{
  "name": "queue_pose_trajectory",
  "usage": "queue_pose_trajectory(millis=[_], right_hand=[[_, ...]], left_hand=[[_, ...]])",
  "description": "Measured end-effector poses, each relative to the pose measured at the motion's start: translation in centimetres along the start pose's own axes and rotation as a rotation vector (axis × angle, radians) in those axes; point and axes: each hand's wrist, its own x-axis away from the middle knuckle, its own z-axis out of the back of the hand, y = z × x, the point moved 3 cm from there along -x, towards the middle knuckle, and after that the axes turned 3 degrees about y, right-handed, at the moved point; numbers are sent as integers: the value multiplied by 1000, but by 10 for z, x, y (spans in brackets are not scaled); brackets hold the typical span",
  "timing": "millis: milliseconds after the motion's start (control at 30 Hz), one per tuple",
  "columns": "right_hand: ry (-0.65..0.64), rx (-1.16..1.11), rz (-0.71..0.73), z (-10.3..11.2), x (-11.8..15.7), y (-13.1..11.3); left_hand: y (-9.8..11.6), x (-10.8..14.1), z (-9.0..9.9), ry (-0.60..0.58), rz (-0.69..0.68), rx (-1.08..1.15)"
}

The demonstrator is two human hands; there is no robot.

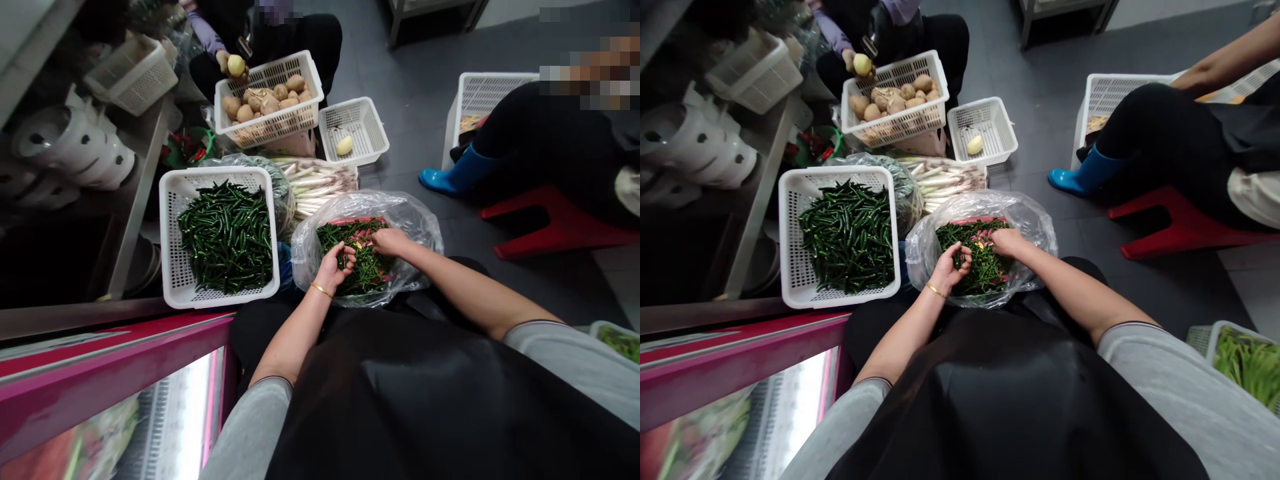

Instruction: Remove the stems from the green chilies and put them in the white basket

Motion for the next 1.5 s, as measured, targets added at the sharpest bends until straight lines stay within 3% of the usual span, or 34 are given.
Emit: queue_pose_trajectory(millis=[67,133,300,367,533,633,833,1000,1100,1233,1333,1433,1500], right_hand=[[-37,112,-34,-14,-2,4],[-25,113,-45,-13,-8,12],[64,-95,-74,26,-20,41],[80,-80,-66,32,-15,45],[-70,168,10,-5,6,26],[-56,175,20,-18,3,17],[-11,29,94,9,-1,24],[111,-209,250,21,28,-1],[64,-300,157,12,36,-14],[-31,-280,-25,1,25,-5],[34,-112,-154,1,5,9],[144,-48,-168,4,-21,9],[121,-79,-193,3,-37,6]], left_hand=[[0,1,4,5,1,34],[-1,1,6,9,16,48],[1,4,6,-9,3,-10],[2,5,5,-3,-25,-37],[2,6,3,-47,11,-31],[2,8,2,-38,2,-51],[-1,3,-2,61,-113,-213],[-6,-6,-19,57,-221,-291],[-4,4,-29,100,-419,-391],[3,21,-32,93,-579,-460],[17,22,-20,111,-519,-316],[31,22,-9,-17,-401,-112],[35,24,-5,-92,-345,-42]])
